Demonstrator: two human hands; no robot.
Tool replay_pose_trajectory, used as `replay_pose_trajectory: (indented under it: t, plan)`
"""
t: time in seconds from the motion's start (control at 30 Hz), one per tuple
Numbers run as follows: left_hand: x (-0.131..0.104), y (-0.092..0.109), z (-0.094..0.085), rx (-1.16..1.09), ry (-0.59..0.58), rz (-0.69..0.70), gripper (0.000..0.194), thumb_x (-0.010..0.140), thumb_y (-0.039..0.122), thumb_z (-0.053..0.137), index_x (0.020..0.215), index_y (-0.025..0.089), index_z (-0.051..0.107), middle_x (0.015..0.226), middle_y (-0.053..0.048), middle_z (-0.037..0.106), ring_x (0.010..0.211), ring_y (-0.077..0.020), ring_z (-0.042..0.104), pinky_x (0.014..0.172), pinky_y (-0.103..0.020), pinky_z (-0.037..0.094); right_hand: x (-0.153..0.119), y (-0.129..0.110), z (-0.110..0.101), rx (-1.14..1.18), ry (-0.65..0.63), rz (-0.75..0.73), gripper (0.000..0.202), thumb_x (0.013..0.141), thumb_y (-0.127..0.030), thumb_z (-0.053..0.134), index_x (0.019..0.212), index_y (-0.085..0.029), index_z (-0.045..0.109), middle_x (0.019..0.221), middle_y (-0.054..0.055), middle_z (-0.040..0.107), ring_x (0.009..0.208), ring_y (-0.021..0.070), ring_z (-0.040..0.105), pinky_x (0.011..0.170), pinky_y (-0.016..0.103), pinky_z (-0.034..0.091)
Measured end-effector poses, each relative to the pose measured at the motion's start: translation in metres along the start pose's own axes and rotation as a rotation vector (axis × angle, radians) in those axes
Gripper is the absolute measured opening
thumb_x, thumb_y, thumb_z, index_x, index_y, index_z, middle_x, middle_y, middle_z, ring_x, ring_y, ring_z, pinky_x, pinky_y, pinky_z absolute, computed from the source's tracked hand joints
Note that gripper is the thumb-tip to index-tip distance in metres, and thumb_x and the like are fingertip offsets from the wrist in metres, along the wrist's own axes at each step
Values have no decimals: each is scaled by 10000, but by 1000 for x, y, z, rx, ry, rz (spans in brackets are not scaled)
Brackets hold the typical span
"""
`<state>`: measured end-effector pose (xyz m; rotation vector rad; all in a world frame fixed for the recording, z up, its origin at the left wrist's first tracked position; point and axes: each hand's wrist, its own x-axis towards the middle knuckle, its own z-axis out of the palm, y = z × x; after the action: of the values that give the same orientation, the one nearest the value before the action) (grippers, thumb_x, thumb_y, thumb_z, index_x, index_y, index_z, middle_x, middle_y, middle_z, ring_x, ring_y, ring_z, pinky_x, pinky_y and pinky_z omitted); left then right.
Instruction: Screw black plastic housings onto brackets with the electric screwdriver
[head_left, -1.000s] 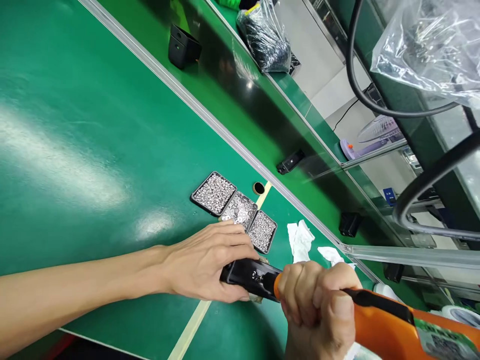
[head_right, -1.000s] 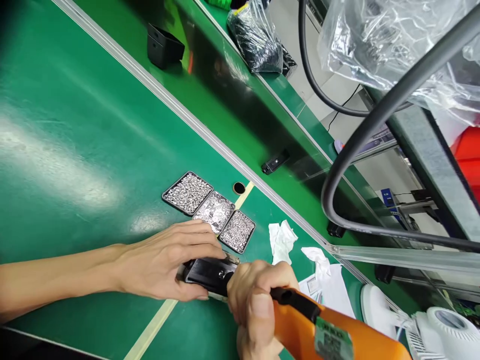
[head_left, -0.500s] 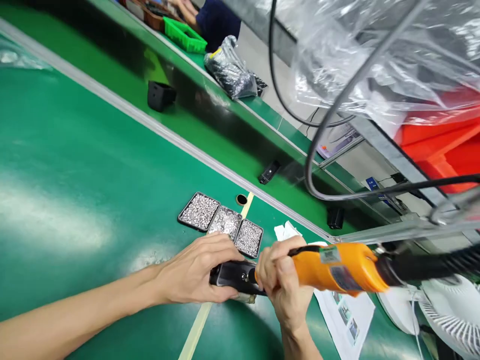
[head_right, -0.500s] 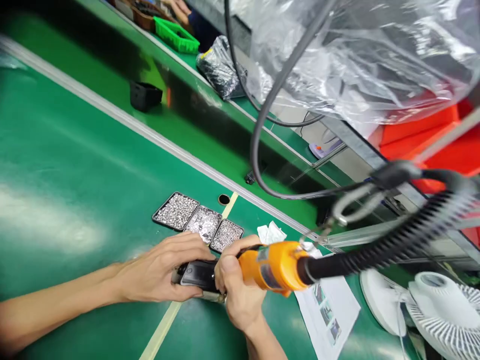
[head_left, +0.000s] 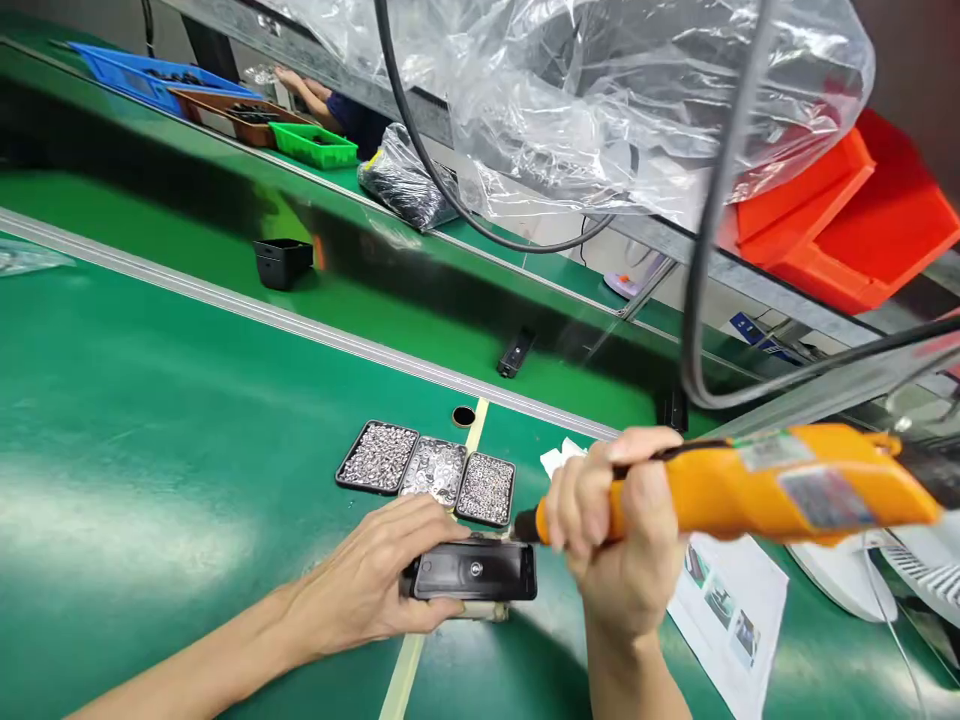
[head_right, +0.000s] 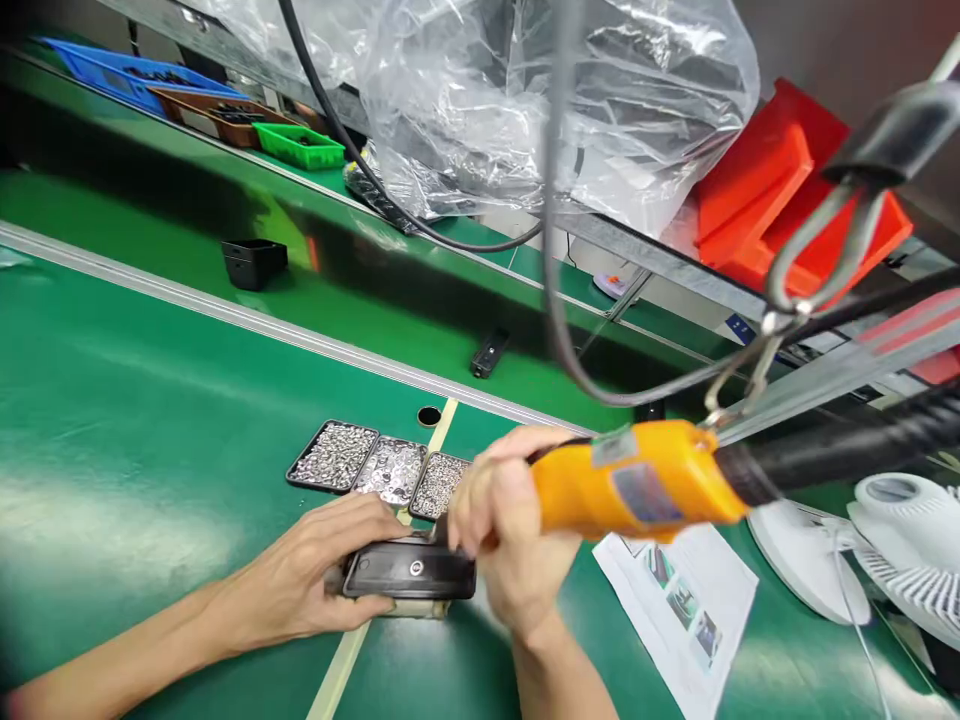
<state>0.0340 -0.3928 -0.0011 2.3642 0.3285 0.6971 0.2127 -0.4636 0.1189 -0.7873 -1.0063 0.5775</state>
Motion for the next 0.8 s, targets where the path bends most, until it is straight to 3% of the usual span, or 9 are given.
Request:
replay_pose_trajectory:
  t: [0.1,0.2,0.33,0.47,0.53,0.63,0.7,0.8]
  plan:
    - [4,8,-7,57,-56,-39,396,824,299,773,1181,197,635,1030,-75,685,923,-259,627,805,-368,512,37,11,-17,-204,95,-23,156,966,-368,658,983,-247,561,555,-123,437,402,64,417,414,190,431]
    - [14,25,-10,160,-142,-87,375,868,306,754,1210,210,634,1069,-72,678,976,-278,629,861,-391,513,63,47,-44,-460,60,69,297,900,-418,716,1092,-226,597,731,-56,604,597,96,581,573,222,515]
    - [26,43,3,307,-204,-29,483,911,328,748,1341,177,588,1132,-119,667,998,-314,616,864,-436,517,78,88,-71,-531,1,131,400,896,-410,668,1218,-201,558,1124,70,697,933,169,699,873,323,580]
    - [32,46,9,267,-146,0,445,934,332,708,1341,182,611,1096,-116,664,965,-314,608,867,-473,517,79,91,-84,-567,-38,122,562,903,-393,670,1400,-192,502,1283,122,685,1170,228,670,1059,397,517]
    - [36,44,2,65,-41,-94,423,960,368,659,1354,220,620,1105,-104,661,970,-296,621,858,-451,528,70,80,-96,-724,-46,114,630,939,-416,634,1501,-216,433,1319,124,678,1202,239,656,1066,422,511]
    - [45,36,-14,-477,106,-406,440,982,482,615,1346,236,634,1124,-100,694,984,-266,675,807,-367,563,39,65,-123,-1297,-68,68,587,1006,-468,501,1547,-264,399,1333,115,673,1178,258,662,985,442,548]
    - [49,25,-23,-886,188,-652,495,977,564,608,1299,191,653,1053,-118,740,915,-253,718,708,-309,580,11,61,-146,-1432,-50,44,472,957,-457,569,1372,-235,613,1258,150,694,1180,340,643,988,532,518]
    - [49,7,-26,-1316,336,-863,464,978,531,632,1179,116,688,890,-149,771,760,-238,747,594,-268,586,-26,69,-177,-1533,-9,24,352,904,-461,589,1097,-214,749,975,174,724,850,348,697,728,516,554]
